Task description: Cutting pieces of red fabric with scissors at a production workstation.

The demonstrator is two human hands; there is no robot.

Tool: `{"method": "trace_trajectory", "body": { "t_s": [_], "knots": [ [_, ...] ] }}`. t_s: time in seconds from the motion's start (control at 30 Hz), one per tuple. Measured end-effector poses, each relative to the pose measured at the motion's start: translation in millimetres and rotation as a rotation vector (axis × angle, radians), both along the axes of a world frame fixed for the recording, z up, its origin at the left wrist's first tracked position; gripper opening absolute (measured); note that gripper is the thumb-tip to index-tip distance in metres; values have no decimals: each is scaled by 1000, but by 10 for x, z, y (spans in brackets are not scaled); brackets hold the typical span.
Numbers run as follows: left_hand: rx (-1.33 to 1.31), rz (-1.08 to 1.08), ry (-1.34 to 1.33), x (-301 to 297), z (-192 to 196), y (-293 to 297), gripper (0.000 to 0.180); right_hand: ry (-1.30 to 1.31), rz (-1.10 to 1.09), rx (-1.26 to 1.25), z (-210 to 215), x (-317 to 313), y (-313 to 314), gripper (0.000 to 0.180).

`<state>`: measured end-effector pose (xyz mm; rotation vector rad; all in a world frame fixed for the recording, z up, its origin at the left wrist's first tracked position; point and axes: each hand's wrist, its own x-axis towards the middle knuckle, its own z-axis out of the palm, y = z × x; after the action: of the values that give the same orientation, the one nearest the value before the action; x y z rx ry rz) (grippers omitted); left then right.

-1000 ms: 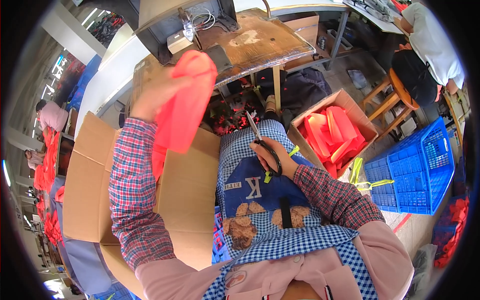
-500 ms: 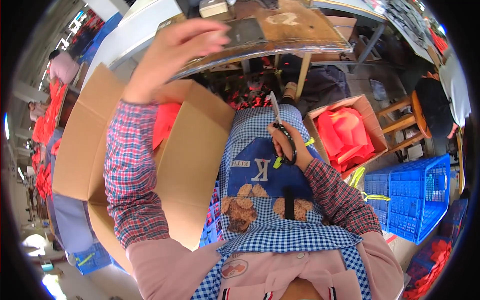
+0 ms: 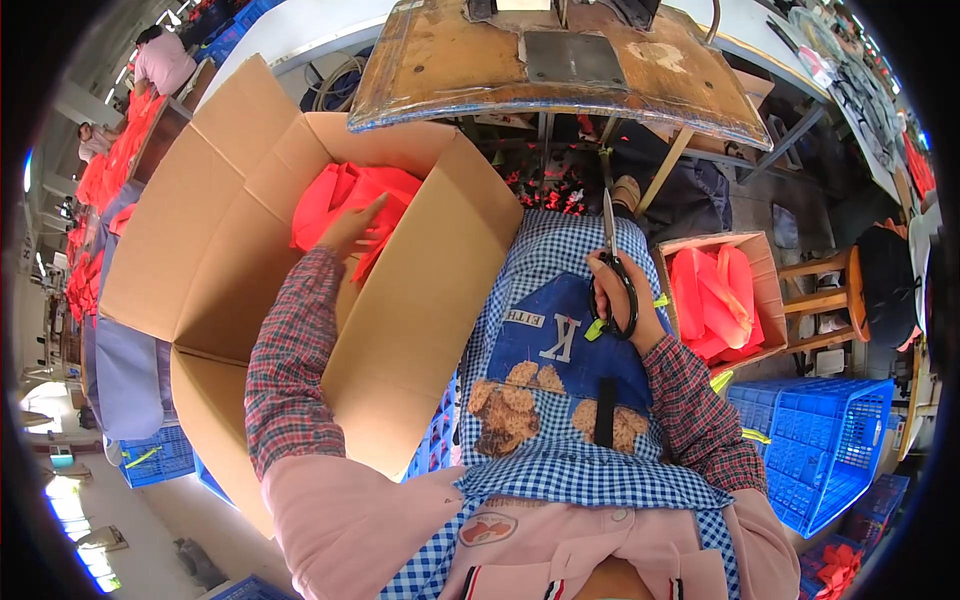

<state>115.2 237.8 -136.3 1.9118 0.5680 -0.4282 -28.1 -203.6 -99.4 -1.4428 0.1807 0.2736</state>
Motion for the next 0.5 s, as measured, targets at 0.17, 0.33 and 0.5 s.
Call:
{"method": "trace_trajectory", "body": {
  "t_s": [0.17, 0.33, 0.5],
  "knots": [
    [-53, -61, -143, 237, -529, 219, 61, -62, 74, -8, 69, 11, 148, 24],
    [-93, 271, -344, 266, 389, -350, 26, -36, -4, -13, -19, 3, -7, 24],
    [-446, 549, -810, -200, 1136, -385, 17, -55, 33, 7, -65, 10, 8, 26]
  ]
}}
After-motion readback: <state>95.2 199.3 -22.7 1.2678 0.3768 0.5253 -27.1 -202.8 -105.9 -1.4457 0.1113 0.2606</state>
